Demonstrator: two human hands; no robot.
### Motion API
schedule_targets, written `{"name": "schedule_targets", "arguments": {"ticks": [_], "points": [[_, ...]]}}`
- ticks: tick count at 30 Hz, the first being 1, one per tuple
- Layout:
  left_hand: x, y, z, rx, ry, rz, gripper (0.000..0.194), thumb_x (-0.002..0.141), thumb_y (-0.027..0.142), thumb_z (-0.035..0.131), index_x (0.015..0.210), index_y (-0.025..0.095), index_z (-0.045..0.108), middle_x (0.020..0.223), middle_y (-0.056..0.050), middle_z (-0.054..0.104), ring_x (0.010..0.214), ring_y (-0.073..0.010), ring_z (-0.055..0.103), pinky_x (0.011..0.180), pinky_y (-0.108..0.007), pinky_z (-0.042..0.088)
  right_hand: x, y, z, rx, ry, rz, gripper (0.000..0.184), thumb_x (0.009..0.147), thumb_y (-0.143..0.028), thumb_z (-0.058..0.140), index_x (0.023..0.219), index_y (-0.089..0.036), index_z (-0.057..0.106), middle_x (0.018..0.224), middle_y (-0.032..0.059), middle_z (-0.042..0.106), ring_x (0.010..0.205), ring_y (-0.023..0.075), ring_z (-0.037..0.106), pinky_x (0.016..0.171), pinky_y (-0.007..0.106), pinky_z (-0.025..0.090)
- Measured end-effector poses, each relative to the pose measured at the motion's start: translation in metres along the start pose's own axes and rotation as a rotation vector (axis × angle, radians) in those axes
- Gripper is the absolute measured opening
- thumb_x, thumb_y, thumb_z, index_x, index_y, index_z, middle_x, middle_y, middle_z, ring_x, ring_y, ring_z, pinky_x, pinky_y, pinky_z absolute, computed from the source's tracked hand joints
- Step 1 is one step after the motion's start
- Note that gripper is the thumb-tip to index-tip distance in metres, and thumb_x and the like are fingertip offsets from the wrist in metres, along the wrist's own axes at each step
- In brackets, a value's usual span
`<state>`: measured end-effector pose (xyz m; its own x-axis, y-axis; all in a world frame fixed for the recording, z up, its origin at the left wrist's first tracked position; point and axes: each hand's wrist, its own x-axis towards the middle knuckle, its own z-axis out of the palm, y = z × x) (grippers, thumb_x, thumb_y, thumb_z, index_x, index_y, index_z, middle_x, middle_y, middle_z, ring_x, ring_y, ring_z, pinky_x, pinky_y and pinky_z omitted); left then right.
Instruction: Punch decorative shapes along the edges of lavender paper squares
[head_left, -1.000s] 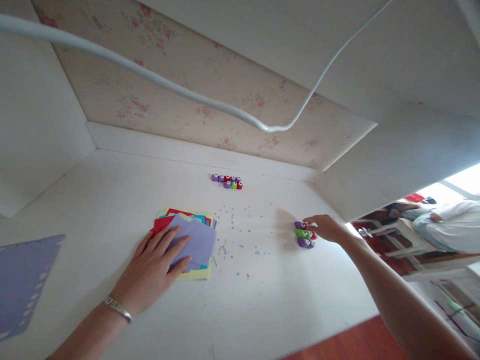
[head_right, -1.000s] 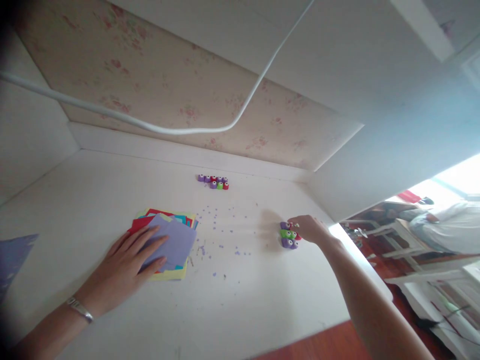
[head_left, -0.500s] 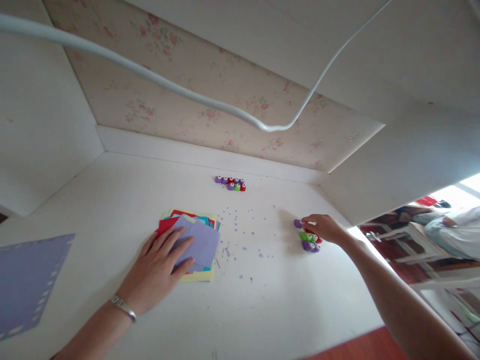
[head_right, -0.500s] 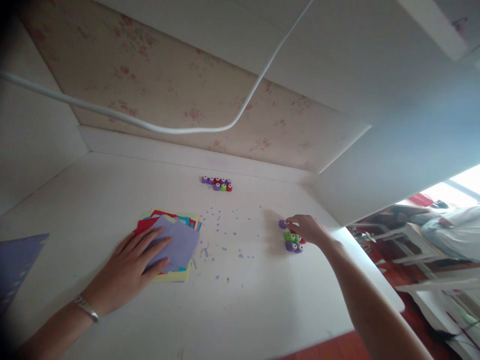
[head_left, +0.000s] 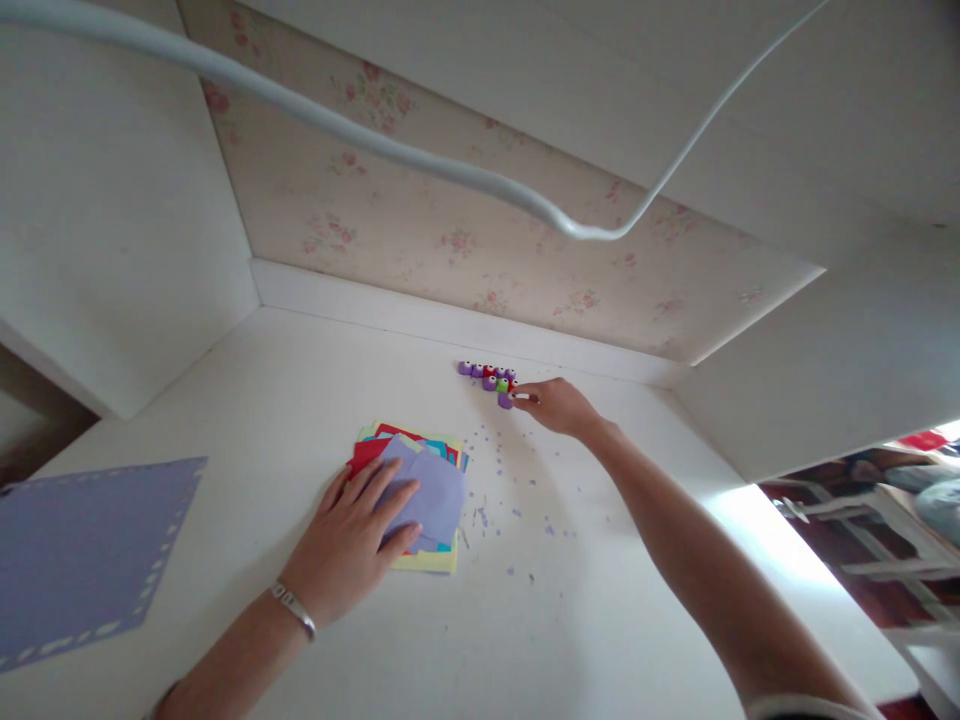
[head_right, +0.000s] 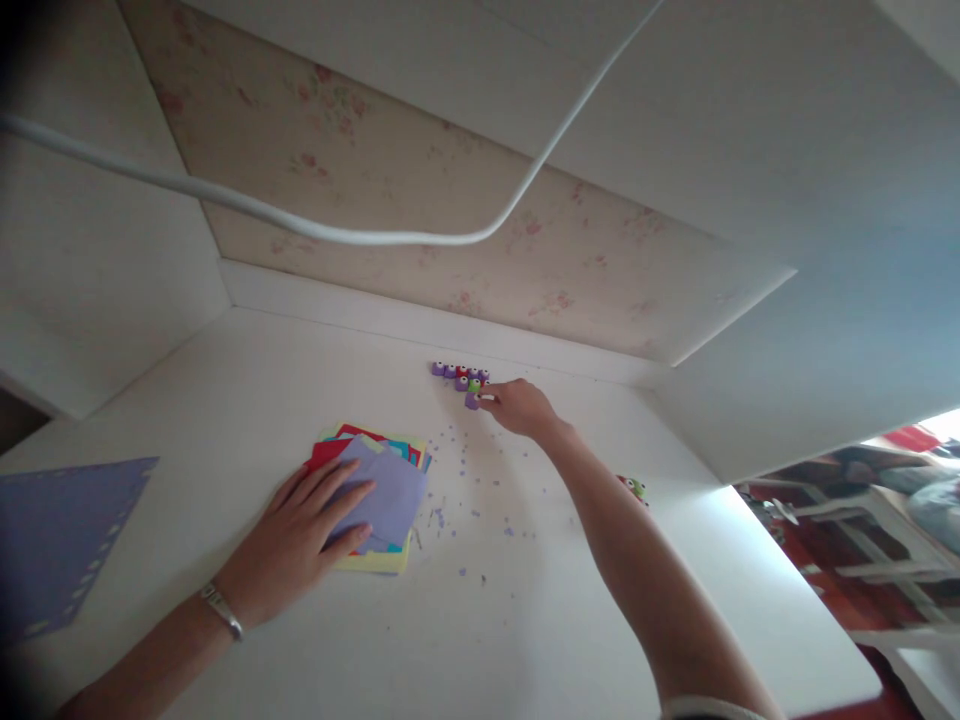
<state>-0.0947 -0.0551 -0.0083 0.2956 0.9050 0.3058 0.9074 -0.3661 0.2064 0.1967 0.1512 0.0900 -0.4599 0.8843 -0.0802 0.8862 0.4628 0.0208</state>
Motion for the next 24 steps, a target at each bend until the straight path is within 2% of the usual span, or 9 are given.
{"name": "schedule_targets", "arguments": {"ticks": [3,6,9,14,20,22,24], "points": [[-0.001,0.001,-0.001,0.000,0.007,0.000,0.041,0.092,0.046,0.051,0.130,0.030,0.056,0.142,-0.007,0.049,0.132,-0.0293,0.042,0.112,-0.053,0.027,0.029,-0.023,0.002,-0.055,-0.008,0.018,0.036,0.094,-0.048,0.043,0.119,-0.038,0.067,0.102,0.0019,0.074,0.094,0.0240,0.066,0.077,0.030,0.046],[-0.001,0.002,-0.001,-0.013,0.017,-0.012,0.042,0.091,0.045,0.054,0.130,0.029,0.056,0.142,-0.008,0.049,0.132,-0.0301,0.041,0.112,-0.053,0.027,0.051,-0.035,0.005,-0.104,-0.044,0.079,0.041,0.095,-0.053,0.039,0.124,-0.038,0.064,0.108,0.0053,0.072,0.097,0.0270,0.066,0.077,0.033,0.047],[-0.001,0.003,-0.001,-0.055,0.027,-0.045,0.041,0.091,0.048,0.054,0.128,0.031,0.058,0.142,-0.007,0.050,0.132,-0.0302,0.041,0.112,-0.054,0.028,0.063,-0.040,0.007,-0.133,-0.077,0.108,0.043,0.095,-0.053,0.037,0.125,-0.036,0.064,0.112,0.0082,0.070,0.098,0.0283,0.065,0.077,0.035,0.047],[-0.001,0.004,-0.004,-0.099,0.016,-0.073,0.041,0.091,0.051,0.052,0.127,0.032,0.058,0.143,-0.005,0.049,0.134,-0.0298,0.038,0.113,-0.054,0.026,0.073,-0.043,0.011,-0.159,-0.105,0.118,0.041,0.095,-0.050,0.037,0.122,-0.036,0.065,0.113,0.0081,0.070,0.099,0.0285,0.066,0.077,0.036,0.048],[-0.002,0.003,-0.003,-0.064,-0.031,-0.065,0.042,0.092,0.050,0.050,0.130,0.031,0.056,0.145,-0.006,0.046,0.135,-0.0299,0.037,0.112,-0.055,0.025,0.063,-0.047,0.009,-0.180,-0.078,0.125,0.045,0.095,-0.052,0.037,0.130,-0.036,0.059,0.113,0.0098,0.070,0.099,0.0299,0.065,0.077,0.038,0.048],[-0.002,0.002,-0.002,-0.038,-0.038,-0.046,0.043,0.093,0.049,0.050,0.131,0.030,0.055,0.145,-0.007,0.046,0.135,-0.0302,0.037,0.112,-0.056,0.026,0.048,-0.039,0.006,-0.191,-0.060,0.128,0.046,0.095,-0.052,0.034,0.132,-0.036,0.057,0.112,0.0102,0.070,0.099,0.0297,0.065,0.078,0.039,0.048],[-0.002,0.001,-0.001,-0.021,-0.038,-0.026,0.043,0.093,0.048,0.050,0.131,0.029,0.055,0.145,-0.008,0.046,0.134,-0.0305,0.038,0.111,-0.057,0.026,0.027,-0.019,0.004,-0.200,-0.047,0.142,0.046,0.096,-0.050,0.031,0.128,-0.035,0.060,0.111,0.0095,0.070,0.099,0.0295,0.065,0.078,0.039,0.048]]}}
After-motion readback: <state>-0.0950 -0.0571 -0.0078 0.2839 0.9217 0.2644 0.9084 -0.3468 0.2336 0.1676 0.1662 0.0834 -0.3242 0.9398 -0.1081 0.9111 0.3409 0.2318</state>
